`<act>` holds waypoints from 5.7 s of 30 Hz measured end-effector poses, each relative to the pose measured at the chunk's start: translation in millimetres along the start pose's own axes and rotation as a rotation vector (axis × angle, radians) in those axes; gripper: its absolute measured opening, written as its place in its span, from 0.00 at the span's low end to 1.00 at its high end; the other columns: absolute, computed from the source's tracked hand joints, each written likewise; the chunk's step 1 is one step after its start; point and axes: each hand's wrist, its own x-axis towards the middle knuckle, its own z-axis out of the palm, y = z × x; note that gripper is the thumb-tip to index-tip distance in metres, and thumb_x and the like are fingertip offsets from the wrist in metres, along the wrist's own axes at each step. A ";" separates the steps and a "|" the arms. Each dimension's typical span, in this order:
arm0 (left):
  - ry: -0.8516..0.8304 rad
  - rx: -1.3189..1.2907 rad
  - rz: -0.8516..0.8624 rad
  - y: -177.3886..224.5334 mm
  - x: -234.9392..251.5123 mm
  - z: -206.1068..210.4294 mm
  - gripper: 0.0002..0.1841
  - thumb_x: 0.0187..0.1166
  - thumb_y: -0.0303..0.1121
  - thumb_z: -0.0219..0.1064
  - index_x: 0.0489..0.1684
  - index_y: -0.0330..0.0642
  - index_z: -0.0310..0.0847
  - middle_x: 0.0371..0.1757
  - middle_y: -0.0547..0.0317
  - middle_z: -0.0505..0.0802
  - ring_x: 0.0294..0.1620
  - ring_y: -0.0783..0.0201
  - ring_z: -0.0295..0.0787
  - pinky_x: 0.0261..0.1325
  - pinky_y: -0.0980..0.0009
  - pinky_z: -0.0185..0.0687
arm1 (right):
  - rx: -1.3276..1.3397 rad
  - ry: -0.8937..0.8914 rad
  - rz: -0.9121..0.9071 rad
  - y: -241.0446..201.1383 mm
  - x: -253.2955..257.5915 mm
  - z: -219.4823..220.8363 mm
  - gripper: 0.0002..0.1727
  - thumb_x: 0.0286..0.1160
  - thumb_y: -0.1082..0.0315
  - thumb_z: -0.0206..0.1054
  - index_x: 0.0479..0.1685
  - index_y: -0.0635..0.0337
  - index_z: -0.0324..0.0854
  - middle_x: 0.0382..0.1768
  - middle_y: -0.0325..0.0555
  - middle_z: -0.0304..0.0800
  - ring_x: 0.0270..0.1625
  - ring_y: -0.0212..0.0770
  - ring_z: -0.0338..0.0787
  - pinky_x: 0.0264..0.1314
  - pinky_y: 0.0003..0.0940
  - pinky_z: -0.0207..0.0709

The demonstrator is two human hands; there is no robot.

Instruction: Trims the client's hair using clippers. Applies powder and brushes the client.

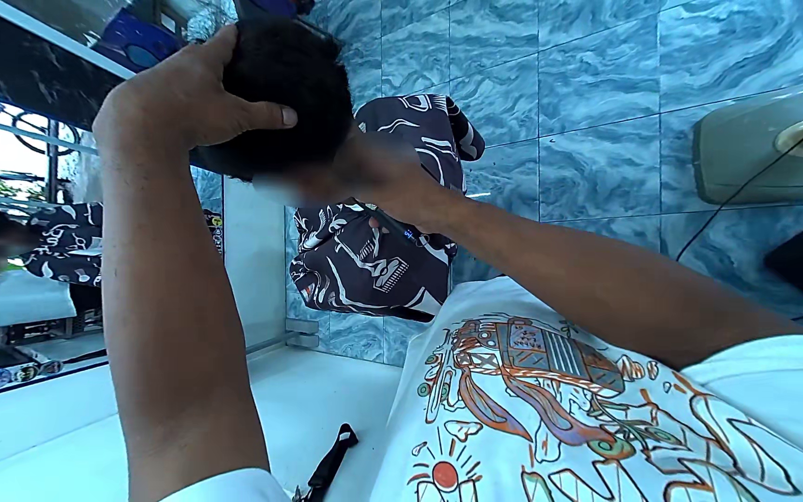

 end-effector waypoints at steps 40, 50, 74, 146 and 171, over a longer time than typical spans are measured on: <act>-0.010 0.029 0.019 -3.1 3.3 -1.5 0.56 0.66 0.65 0.76 0.96 0.56 0.50 0.82 0.36 0.77 0.83 0.39 0.73 0.82 0.31 0.63 | 0.020 -0.047 -0.076 -6.6 7.2 -13.0 0.14 0.83 0.67 0.67 0.60 0.66 0.79 0.45 0.53 0.91 0.34 0.42 0.93 0.35 0.36 0.91; -0.012 0.023 0.008 -3.4 3.0 -1.3 0.55 0.65 0.65 0.77 0.96 0.59 0.50 0.81 0.38 0.77 0.82 0.40 0.74 0.80 0.31 0.65 | -0.137 -0.043 0.089 -14.1 6.6 -25.0 0.13 0.83 0.64 0.68 0.53 0.67 0.81 0.37 0.55 0.91 0.27 0.43 0.93 0.28 0.38 0.90; -0.014 0.020 -0.006 -4.4 3.3 -1.7 0.58 0.65 0.66 0.77 0.97 0.56 0.48 0.84 0.38 0.75 0.84 0.40 0.72 0.82 0.32 0.63 | -0.061 -0.068 0.036 -16.2 9.8 -27.0 0.14 0.84 0.64 0.69 0.56 0.68 0.80 0.37 0.55 0.90 0.27 0.44 0.93 0.27 0.37 0.91; -0.011 0.012 0.026 -9.4 8.6 -0.8 0.58 0.63 0.68 0.76 0.96 0.56 0.50 0.82 0.39 0.77 0.82 0.43 0.74 0.81 0.33 0.66 | -0.184 -0.038 -0.028 -2.4 7.8 -4.3 0.17 0.82 0.60 0.70 0.58 0.65 0.80 0.41 0.52 0.90 0.32 0.41 0.93 0.36 0.38 0.92; -0.019 0.029 0.021 -1.8 4.1 -2.8 0.56 0.66 0.64 0.77 0.96 0.57 0.49 0.82 0.37 0.76 0.83 0.40 0.72 0.82 0.31 0.63 | -0.105 -0.046 0.001 -6.8 7.5 -12.1 0.15 0.84 0.63 0.68 0.56 0.68 0.79 0.39 0.54 0.89 0.29 0.42 0.92 0.31 0.37 0.90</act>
